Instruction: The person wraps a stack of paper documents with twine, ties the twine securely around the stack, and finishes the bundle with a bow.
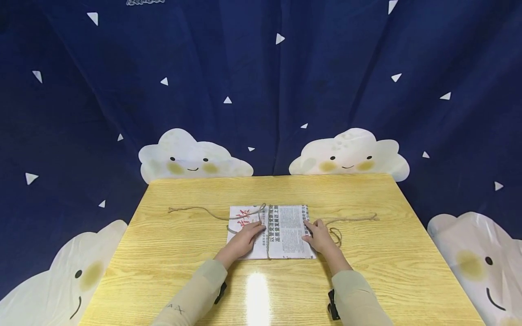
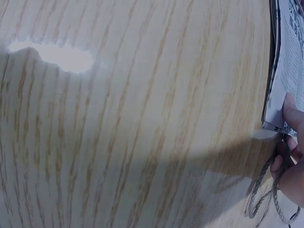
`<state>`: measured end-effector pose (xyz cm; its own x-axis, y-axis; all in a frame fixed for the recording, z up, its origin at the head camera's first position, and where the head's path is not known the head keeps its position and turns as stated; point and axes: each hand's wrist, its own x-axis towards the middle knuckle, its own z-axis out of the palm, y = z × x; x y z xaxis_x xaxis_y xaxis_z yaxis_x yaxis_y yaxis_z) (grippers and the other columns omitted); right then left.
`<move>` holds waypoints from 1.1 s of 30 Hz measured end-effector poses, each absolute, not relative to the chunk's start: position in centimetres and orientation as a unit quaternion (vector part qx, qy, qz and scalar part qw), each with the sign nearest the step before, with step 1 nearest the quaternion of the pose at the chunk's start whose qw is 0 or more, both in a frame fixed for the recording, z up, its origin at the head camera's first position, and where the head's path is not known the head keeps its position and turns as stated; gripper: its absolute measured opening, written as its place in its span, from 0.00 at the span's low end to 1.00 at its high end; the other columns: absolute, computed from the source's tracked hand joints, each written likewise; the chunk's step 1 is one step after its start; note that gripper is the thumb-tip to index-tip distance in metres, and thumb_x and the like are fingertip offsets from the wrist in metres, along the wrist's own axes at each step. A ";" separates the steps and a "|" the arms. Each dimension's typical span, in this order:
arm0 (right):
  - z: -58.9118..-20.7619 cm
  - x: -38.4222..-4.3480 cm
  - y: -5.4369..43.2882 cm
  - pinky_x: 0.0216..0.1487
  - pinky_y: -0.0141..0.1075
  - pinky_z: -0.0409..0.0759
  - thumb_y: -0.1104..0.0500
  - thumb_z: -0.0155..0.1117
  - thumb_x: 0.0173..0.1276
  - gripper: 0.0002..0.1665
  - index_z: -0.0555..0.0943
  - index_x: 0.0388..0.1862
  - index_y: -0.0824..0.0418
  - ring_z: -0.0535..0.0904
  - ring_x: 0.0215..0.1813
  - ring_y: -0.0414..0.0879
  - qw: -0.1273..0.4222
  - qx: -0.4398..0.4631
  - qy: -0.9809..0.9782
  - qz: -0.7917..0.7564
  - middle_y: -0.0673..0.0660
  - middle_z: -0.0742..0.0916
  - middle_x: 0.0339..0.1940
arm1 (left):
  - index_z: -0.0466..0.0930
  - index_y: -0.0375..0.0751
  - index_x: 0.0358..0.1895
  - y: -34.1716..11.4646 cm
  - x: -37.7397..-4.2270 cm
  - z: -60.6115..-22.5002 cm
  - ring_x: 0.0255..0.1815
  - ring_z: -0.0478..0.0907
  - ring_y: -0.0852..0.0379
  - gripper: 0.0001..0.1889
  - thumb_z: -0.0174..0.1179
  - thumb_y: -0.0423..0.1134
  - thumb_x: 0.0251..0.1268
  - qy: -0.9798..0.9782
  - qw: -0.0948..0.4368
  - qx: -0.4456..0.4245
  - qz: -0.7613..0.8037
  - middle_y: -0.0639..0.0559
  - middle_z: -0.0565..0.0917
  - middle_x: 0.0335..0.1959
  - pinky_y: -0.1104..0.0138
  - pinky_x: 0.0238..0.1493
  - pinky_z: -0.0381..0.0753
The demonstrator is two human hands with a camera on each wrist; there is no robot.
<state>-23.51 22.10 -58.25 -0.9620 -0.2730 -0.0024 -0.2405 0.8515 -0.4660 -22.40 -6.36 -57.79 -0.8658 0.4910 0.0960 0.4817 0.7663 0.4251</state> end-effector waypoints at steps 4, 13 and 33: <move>-58.3 -23.5 22.0 0.39 0.44 0.71 0.56 0.65 0.58 0.34 0.68 0.61 0.69 0.66 0.36 0.51 0.033 -0.132 0.961 -0.241 0.66 0.71 0.40 | 0.67 0.40 0.58 -7.2 -22.5 -58.1 0.62 0.66 0.49 0.16 0.47 0.33 0.68 0.931 -0.049 0.274 0.237 0.44 0.71 0.59 0.61 0.65 0.62; -58.4 -23.6 22.0 0.41 0.45 0.72 0.56 0.65 0.57 0.35 0.68 0.62 0.68 0.67 0.37 0.51 0.034 -0.125 0.962 -0.242 0.66 0.71 0.42 | 0.75 0.37 0.40 -11.7 -22.9 -58.7 0.43 0.74 0.51 0.14 0.65 0.32 0.48 0.915 -0.155 0.268 0.260 0.48 0.78 0.37 0.59 0.51 0.72; -58.6 -23.5 21.9 0.40 0.43 0.71 0.56 0.66 0.57 0.35 0.68 0.62 0.68 0.66 0.36 0.50 0.022 -0.130 0.963 -0.233 0.65 0.71 0.40 | 0.84 0.38 0.29 -11.5 -23.4 -58.6 0.39 0.79 0.51 0.02 0.64 0.30 0.51 0.943 -0.157 0.153 0.250 0.48 0.83 0.33 0.63 0.45 0.78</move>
